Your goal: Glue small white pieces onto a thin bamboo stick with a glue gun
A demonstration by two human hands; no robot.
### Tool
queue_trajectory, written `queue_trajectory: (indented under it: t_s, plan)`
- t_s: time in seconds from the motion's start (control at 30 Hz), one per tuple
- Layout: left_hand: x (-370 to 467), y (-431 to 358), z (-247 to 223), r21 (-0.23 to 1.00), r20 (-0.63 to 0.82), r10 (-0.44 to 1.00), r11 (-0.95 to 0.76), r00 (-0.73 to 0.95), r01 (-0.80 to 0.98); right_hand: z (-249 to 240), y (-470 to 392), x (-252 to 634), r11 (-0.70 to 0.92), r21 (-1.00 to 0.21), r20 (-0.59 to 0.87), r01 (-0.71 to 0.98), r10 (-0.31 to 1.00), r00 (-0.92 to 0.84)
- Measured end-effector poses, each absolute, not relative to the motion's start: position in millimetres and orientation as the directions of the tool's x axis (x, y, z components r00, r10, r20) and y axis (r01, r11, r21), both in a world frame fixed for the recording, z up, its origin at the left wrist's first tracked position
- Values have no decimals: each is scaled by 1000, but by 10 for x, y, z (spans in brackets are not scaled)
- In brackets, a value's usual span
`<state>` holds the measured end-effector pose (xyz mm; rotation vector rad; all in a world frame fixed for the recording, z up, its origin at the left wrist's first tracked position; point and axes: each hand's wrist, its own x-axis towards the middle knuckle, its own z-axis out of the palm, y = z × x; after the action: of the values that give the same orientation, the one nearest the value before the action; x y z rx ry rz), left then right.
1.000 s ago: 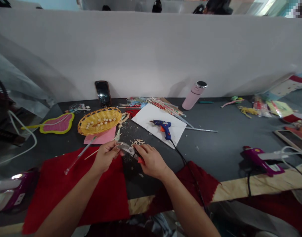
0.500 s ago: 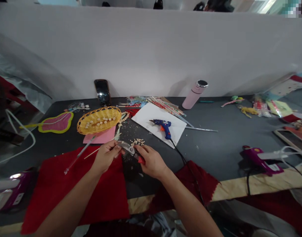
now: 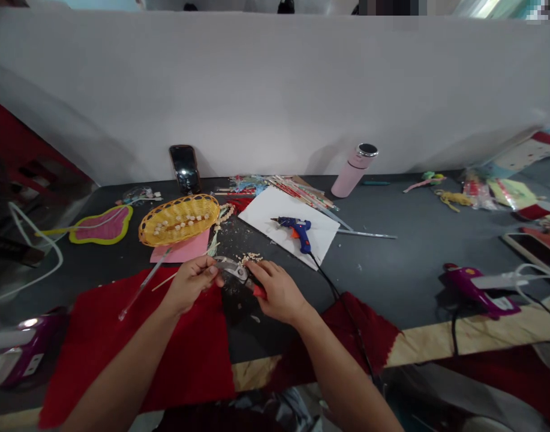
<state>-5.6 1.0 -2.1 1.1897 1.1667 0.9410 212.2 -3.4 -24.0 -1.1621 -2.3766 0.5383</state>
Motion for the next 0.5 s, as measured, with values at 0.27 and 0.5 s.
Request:
queue_trajectory:
  t_s: [0.27,0.5]
  plan:
    - [-15,7,-114,979,-191,963,200,188,-29,-255,-45,2161,554,-532,184,640,814,-552]
    - [54,-18,-36,969,8,1000,-13,21,247,-232,-35,2125,526,-517,200,675,841,-503]
